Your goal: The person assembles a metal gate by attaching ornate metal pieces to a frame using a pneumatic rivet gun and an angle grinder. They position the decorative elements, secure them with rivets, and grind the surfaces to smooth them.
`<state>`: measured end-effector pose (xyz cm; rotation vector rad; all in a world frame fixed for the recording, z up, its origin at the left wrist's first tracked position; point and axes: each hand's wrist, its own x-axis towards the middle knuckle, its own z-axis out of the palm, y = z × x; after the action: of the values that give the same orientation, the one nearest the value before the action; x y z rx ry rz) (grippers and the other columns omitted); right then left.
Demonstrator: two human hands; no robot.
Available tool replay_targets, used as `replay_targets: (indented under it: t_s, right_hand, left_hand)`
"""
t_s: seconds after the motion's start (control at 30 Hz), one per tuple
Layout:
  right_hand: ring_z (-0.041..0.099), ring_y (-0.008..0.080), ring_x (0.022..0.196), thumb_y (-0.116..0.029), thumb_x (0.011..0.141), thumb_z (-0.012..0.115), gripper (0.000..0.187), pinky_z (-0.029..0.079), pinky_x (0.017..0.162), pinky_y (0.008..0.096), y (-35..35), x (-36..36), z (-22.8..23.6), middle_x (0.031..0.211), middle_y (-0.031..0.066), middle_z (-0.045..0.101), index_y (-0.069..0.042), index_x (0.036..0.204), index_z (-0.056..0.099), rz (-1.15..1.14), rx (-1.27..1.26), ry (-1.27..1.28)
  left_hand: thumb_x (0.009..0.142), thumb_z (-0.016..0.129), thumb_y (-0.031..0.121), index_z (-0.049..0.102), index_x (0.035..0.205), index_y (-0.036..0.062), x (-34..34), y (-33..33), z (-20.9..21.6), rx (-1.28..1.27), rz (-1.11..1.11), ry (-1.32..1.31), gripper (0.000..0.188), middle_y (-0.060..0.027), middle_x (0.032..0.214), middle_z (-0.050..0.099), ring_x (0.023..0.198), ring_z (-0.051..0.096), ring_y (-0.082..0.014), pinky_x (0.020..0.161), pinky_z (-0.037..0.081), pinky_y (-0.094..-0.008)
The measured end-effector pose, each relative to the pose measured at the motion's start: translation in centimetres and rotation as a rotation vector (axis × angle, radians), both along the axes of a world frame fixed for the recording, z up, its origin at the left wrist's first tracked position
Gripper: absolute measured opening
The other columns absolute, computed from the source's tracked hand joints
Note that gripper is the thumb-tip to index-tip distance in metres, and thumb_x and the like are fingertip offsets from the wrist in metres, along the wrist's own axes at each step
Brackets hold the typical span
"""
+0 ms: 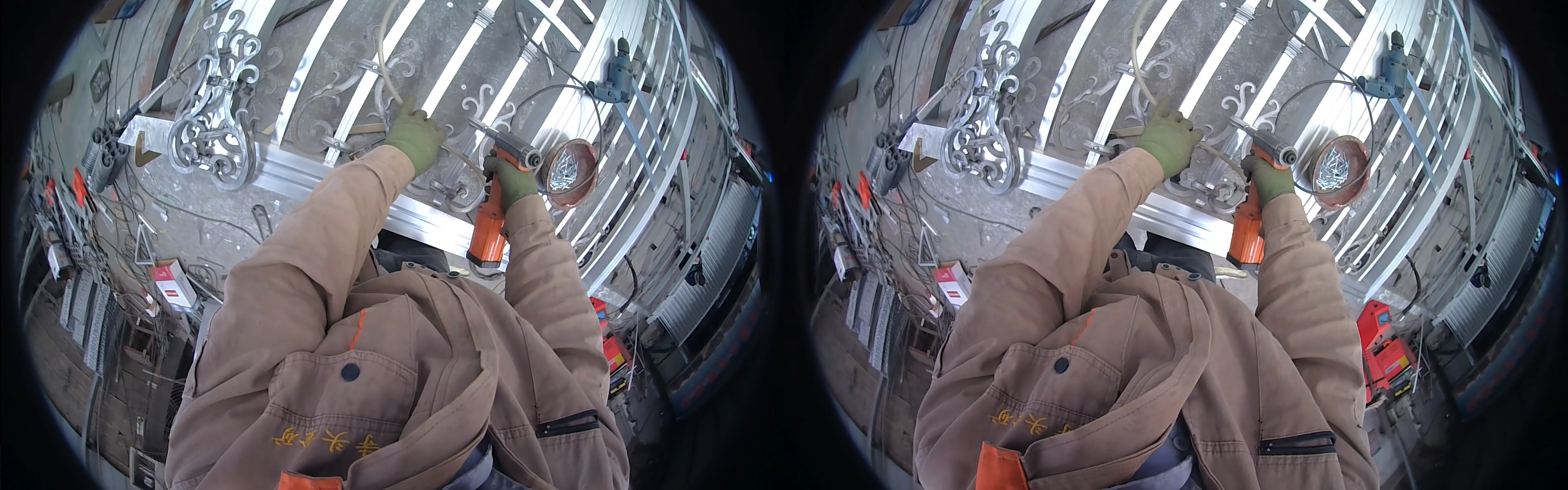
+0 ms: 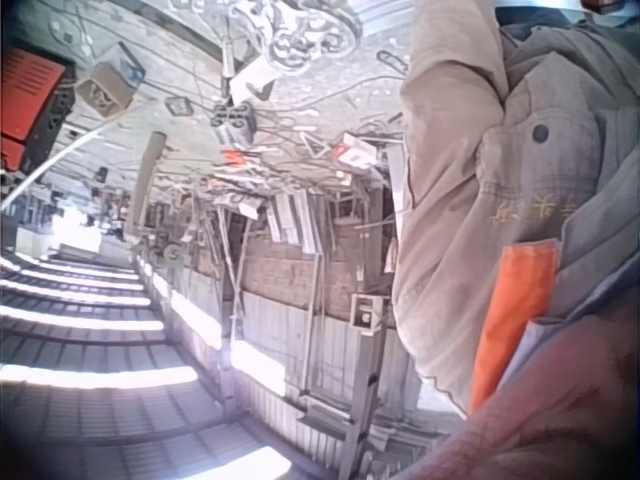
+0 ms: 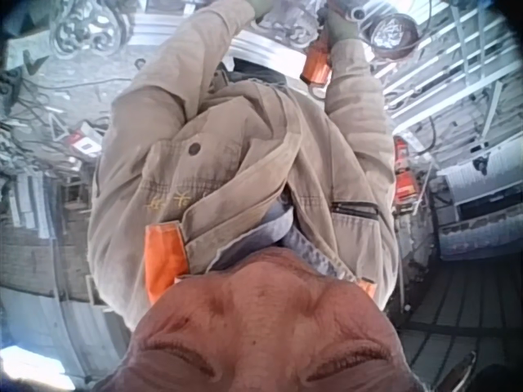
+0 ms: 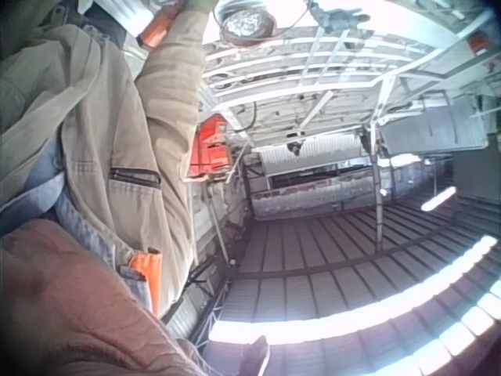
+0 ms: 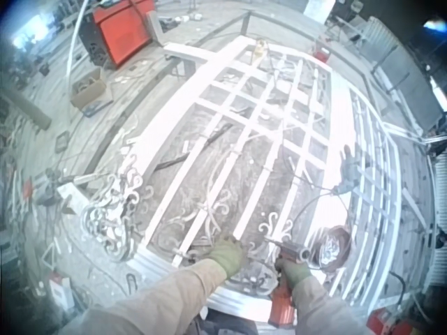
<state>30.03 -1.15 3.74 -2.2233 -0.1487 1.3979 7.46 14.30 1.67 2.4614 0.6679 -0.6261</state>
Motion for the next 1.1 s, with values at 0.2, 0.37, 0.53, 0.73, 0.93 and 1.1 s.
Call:
replay_targets:
  t_s: [0.2, 0.37, 0.53, 0.73, 0.93, 1.1]
  right_hand:
    - [0.068, 0.0215, 0.074, -0.013, 0.089, 0.085, 0.025, 0.057, 0.064, 0.0419, 1.0, -0.6, -0.2, 0.09, 0.0045, 0.07, -0.012, 0.113, 0.077, -0.027, -0.062, 0.01]
    - [0.067, 0.0217, 0.074, -0.013, 0.091, 0.082, 0.021, 0.054, 0.067, 0.041, 1.9, 0.1, -0.8, 0.089, 0.0065, 0.071, -0.009, 0.111, 0.077, 0.019, -0.047, 0.026]
    - [0.068, 0.0214, 0.071, -0.015, 0.094, 0.082, 0.02, 0.052, 0.064, 0.0405, 2.3, 1.2, -0.9, 0.087, 0.0068, 0.072, -0.007, 0.112, 0.078, 0.027, -0.065, 0.081]
    - [0.071, 0.0203, 0.072, -0.016, 0.092, 0.086, 0.027, 0.055, 0.066, 0.0389, 1.4, -1.7, -1.4, 0.087, 0.0075, 0.074, -0.004, 0.115, 0.077, -0.113, -0.079, -0.07]
    - [0.07, 0.0201, 0.078, -0.018, 0.092, 0.084, 0.033, 0.055, 0.07, 0.0396, 1.6, -0.8, -0.6, 0.094, 0.007, 0.075, -0.006, 0.122, 0.079, -0.136, -0.043, 0.036]
    - [0.067, 0.0187, 0.089, -0.017, 0.09, 0.084, 0.04, 0.055, 0.078, 0.0401, -0.1, 0.0, -2.8, 0.102, 0.0047, 0.074, -0.007, 0.128, 0.079, -0.063, -0.042, 0.005]
  left_hand:
    - [0.118, 0.055, 0.021, 0.071, 0.164, 0.029, -0.2, -0.1, 0.5, 0.002, -0.005, 0.005, 0.049, -0.0072, 0.149, 0.08, 0.15, 0.067, -0.0301, 0.146, 0.011, -0.0646]
    - [0.116, 0.057, 0.022, 0.072, 0.161, 0.0272, 0.0, 0.3, -0.1, 0.003, -0.016, 0.008, 0.048, -0.0078, 0.147, 0.08, 0.15, 0.067, -0.0311, 0.145, 0.011, -0.0657]
    - [0.114, 0.06, 0.023, 0.075, 0.158, 0.0266, 0.3, 0.3, -0.8, -0.018, 0.006, -0.016, 0.046, -0.008, 0.145, 0.081, 0.148, 0.067, -0.0322, 0.144, 0.013, -0.0668]
    - [0.115, 0.059, 0.021, 0.076, 0.152, 0.0229, -0.1, 0.3, -1.1, -0.026, 0.046, -0.098, 0.041, -0.0097, 0.141, 0.081, 0.146, 0.068, -0.0315, 0.144, 0.015, -0.0645]
    - [0.113, 0.06, 0.019, 0.077, 0.152, 0.0239, 0.3, 0.6, -0.9, -0.015, 0.011, -0.058, 0.043, -0.0089, 0.143, 0.081, 0.146, 0.069, -0.0302, 0.143, 0.017, -0.0641]
    - [0.111, 0.062, 0.02, 0.078, 0.15, 0.0239, 0.8, 0.6, -1.0, 0.001, 0.007, -0.028, 0.042, -0.0083, 0.143, 0.08, 0.146, 0.068, -0.0309, 0.143, 0.016, -0.0648]
